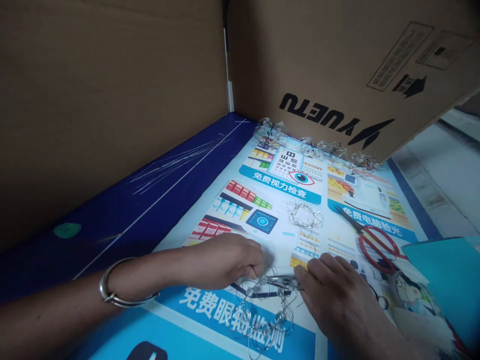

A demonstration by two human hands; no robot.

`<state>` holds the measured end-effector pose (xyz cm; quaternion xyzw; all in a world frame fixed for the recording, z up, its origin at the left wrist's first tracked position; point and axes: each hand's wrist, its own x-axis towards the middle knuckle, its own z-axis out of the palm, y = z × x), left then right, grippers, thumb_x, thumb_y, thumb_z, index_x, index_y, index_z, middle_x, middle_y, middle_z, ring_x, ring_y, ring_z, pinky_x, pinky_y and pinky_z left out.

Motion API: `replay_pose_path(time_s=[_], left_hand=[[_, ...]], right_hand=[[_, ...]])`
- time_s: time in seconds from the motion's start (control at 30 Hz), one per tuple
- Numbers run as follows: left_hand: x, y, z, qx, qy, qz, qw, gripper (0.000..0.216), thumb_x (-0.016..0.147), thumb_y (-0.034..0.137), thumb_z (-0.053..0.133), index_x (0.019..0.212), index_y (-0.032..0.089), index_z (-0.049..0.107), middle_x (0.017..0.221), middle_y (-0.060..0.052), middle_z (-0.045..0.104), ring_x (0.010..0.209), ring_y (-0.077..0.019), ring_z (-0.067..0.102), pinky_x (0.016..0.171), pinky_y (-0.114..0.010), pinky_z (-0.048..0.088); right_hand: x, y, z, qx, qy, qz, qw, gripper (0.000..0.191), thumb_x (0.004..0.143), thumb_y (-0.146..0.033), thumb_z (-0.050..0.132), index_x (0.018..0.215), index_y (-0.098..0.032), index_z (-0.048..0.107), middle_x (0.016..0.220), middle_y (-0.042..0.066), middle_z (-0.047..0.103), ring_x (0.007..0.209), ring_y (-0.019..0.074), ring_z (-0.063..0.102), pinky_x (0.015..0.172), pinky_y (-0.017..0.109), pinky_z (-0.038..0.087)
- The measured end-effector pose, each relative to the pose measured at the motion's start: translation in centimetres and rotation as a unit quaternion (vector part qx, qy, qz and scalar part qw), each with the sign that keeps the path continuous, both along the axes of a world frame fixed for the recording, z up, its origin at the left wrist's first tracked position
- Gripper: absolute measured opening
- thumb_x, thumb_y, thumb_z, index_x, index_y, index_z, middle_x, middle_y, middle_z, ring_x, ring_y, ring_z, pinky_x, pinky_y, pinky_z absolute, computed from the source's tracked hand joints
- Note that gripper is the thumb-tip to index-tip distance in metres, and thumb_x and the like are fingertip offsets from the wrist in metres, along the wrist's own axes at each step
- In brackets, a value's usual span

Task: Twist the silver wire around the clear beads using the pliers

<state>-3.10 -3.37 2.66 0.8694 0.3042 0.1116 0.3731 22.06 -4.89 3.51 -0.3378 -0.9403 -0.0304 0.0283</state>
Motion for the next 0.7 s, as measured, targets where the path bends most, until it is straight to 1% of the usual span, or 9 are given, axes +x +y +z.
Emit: replay_pose_path(time_s=[0.17,0.33,0.5,0.7], left_hand=[[0.08,-0.06,0.09,0.016,-0.003,-0.006,1.000,0.016,0.080,0.008,0.042,0.078,0.019,0.054,0.074,0.000,0.056,0.069,-0.0145,0.050,0.063,-0.024,0.034],[-0.04,-0.08,0.19,0.027,0.004,-0.018,0.999,0.016,0.079,0.007,0.043,0.079,0.019,0.054,0.077,-0.001,0.058,0.071,-0.0152,0.051,0.064,-0.024,0.035],[-0.07,-0.02,0.31,0.038,0.036,-0.021,0.998,0.017,0.076,0.005,0.045,0.080,0.019,0.054,0.079,-0.001,0.060,0.073,-0.0158,0.054,0.062,-0.023,0.034],[0.03,-0.52,0.85,0.102,0.093,-0.029,0.990,0.022,0.073,0.003,0.045,0.083,0.020,0.054,0.082,-0.001,0.060,0.072,-0.0177,0.054,0.057,-0.026,0.030]], right_hand=[[0.00,-0.09,-0.44,0.001,-0.022,0.003,1.000,0.014,0.076,-0.012,0.054,0.087,-0.022,0.054,0.075,0.001,0.051,0.070,0.0170,0.042,0.063,0.032,0.027],[0.08,-0.22,-0.67,-0.011,-0.001,0.002,1.000,0.014,0.076,-0.011,0.054,0.086,-0.022,0.054,0.074,0.000,0.051,0.069,0.0167,0.042,0.061,0.031,0.025],[0.22,-0.41,-0.61,-0.017,0.008,-0.004,1.000,0.013,0.076,-0.010,0.053,0.082,-0.021,0.054,0.072,0.000,0.051,0.067,0.0164,0.040,0.059,0.032,0.023],[0.21,-0.54,-0.56,-0.015,0.003,0.000,1.000,0.014,0.077,-0.009,0.051,0.084,-0.021,0.054,0.074,0.000,0.051,0.068,0.0167,0.041,0.059,0.032,0.023]])
